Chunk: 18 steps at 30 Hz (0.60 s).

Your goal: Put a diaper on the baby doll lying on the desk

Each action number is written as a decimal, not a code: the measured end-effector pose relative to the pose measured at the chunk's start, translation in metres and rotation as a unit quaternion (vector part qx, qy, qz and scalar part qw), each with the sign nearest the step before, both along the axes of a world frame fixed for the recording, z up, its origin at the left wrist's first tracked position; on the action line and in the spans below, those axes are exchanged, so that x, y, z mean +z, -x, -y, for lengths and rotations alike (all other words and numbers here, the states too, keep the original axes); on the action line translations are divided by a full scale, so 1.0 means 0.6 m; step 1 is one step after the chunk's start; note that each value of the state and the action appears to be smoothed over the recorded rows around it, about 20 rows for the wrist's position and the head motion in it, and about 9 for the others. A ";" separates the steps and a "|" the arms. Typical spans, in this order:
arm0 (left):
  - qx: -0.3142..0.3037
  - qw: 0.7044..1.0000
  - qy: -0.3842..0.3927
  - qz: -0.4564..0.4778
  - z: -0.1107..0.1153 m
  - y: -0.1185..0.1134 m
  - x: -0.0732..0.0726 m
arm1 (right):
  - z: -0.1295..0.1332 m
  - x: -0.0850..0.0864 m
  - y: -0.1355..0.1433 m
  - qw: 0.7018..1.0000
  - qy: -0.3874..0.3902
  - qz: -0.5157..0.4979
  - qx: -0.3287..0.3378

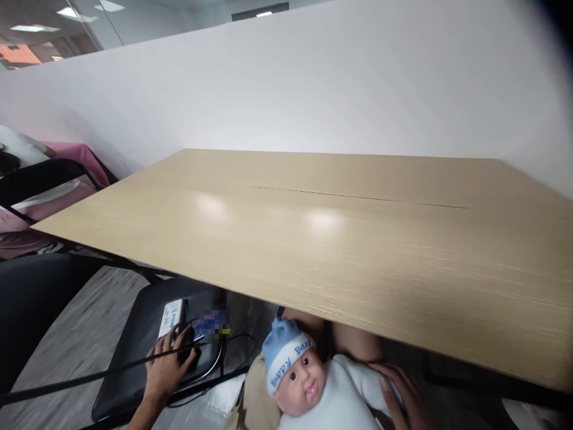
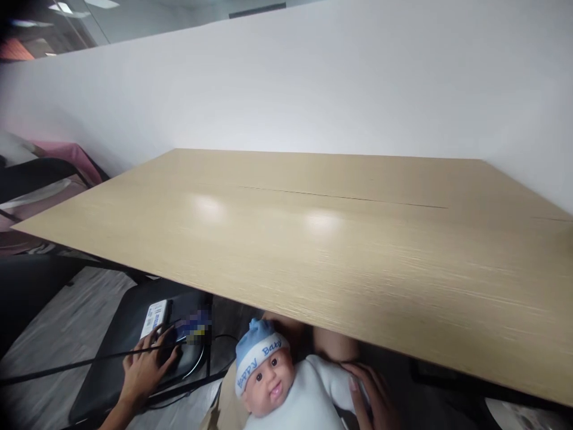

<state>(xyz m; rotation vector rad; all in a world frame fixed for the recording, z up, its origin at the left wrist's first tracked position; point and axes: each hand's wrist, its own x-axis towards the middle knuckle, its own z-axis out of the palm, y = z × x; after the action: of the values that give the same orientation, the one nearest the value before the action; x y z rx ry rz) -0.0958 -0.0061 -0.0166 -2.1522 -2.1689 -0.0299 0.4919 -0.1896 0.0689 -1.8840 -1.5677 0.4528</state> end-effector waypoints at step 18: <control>0.019 0.999 0.009 0.043 -0.011 0.006 0.001 | -0.011 0.006 0.002 1.000 0.006 -0.010 0.000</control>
<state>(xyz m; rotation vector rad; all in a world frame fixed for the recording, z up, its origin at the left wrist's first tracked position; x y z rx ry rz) -0.0992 0.0004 -0.0158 -2.1567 -2.2645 -0.1042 0.4907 -0.1830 0.0726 -1.8830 -1.5548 0.4815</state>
